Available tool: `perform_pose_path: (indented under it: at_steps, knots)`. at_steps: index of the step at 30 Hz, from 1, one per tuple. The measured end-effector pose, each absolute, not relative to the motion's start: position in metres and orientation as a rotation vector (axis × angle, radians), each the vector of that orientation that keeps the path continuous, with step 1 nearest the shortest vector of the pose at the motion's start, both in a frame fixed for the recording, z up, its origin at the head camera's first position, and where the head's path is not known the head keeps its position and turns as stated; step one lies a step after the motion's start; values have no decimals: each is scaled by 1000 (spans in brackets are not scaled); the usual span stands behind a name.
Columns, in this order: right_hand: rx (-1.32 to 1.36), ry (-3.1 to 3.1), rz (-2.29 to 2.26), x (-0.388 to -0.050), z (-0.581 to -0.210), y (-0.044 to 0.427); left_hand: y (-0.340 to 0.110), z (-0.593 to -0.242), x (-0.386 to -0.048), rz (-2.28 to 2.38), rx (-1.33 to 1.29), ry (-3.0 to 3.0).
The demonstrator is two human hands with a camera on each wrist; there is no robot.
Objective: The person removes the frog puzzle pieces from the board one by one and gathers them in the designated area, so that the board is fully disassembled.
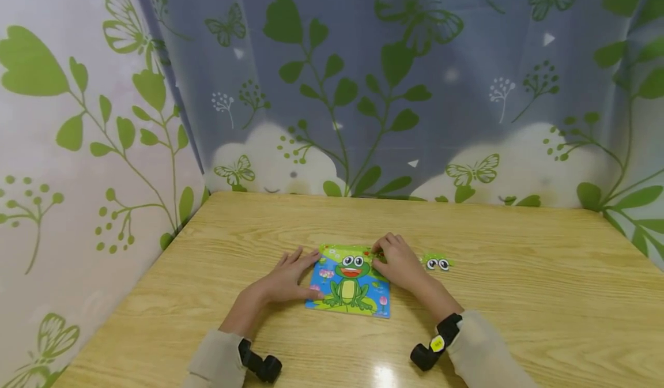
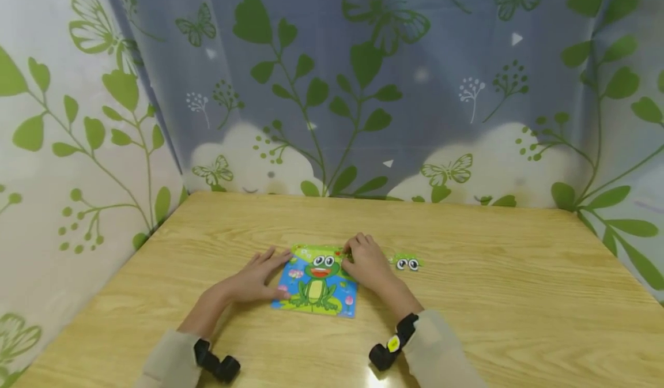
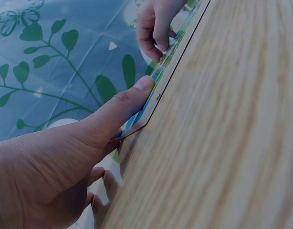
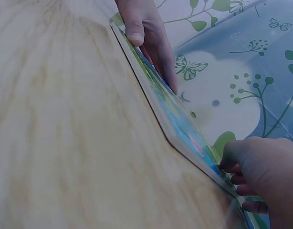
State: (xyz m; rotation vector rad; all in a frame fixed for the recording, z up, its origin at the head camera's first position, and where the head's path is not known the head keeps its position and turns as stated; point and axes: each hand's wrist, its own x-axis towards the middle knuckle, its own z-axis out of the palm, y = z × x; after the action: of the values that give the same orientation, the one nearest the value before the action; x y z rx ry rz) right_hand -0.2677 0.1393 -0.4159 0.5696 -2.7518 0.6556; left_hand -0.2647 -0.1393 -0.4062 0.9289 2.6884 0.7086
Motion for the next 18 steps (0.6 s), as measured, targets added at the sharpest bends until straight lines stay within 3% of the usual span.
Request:
perform_pose_path:
  at_steps: [10,18]
  knots:
    - [575,-2774,741,-271,-415,142,-140,-406,-264,716,928,2685]
    - [757,-2827,917,-270,-401,153,-140,-407,-266,718,930,2687]
